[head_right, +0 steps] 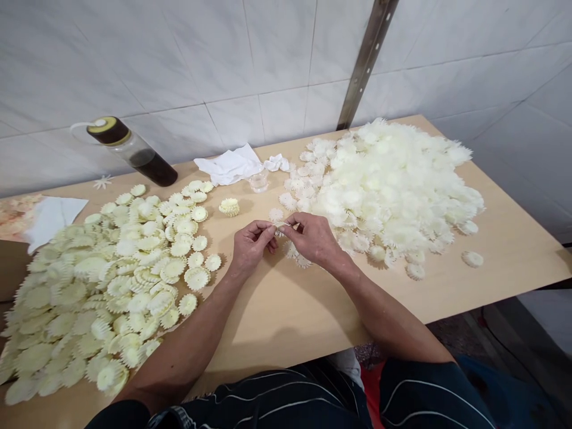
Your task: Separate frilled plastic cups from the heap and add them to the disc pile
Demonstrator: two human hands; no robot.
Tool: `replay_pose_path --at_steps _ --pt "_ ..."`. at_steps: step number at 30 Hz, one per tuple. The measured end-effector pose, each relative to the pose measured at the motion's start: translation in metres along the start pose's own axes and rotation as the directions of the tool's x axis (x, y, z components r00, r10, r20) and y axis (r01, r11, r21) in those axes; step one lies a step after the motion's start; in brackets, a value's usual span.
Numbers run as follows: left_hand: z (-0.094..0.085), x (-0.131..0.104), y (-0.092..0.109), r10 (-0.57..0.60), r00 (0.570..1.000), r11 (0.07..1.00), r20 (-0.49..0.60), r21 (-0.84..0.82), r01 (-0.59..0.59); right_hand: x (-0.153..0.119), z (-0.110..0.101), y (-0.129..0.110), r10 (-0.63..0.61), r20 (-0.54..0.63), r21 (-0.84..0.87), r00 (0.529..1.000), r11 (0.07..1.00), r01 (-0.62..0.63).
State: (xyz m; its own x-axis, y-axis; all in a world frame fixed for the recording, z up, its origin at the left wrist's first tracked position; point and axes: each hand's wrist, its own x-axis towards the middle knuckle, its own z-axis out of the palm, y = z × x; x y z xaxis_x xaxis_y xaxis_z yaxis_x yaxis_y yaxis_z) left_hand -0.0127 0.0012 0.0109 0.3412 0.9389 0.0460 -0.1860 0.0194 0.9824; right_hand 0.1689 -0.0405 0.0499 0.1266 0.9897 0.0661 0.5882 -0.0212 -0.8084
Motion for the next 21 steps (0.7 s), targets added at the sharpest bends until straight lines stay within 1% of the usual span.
replay_pose_path --at_steps 6,8,12,17,21 --pt "0.000 -0.001 0.001 0.007 1.000 1.000 -0.003 0.004 -0.007 0.000 0.001 -0.002 -0.148 -0.020 -0.100 0.989 0.984 0.146" --pt "0.000 -0.002 0.001 0.007 1.000 1.000 -0.003 0.010 -0.007 -0.001 0.001 -0.003 -0.174 -0.006 -0.130 0.985 0.977 0.171" --pt "0.000 -0.002 0.002 0.003 1.000 1.000 0.004 0.002 -0.003 -0.002 0.002 -0.004 -0.173 0.005 -0.118 0.985 0.978 0.173" --pt "-0.002 -0.002 0.001 -0.025 0.999 0.999 0.021 -0.028 0.025 -0.001 0.008 0.001 -0.166 -0.023 -0.050 0.986 0.985 0.165" --pt "-0.001 -0.001 -0.001 -0.027 1.000 0.999 0.014 -0.022 0.027 0.001 0.013 0.005 -0.181 -0.034 -0.093 0.983 0.980 0.177"
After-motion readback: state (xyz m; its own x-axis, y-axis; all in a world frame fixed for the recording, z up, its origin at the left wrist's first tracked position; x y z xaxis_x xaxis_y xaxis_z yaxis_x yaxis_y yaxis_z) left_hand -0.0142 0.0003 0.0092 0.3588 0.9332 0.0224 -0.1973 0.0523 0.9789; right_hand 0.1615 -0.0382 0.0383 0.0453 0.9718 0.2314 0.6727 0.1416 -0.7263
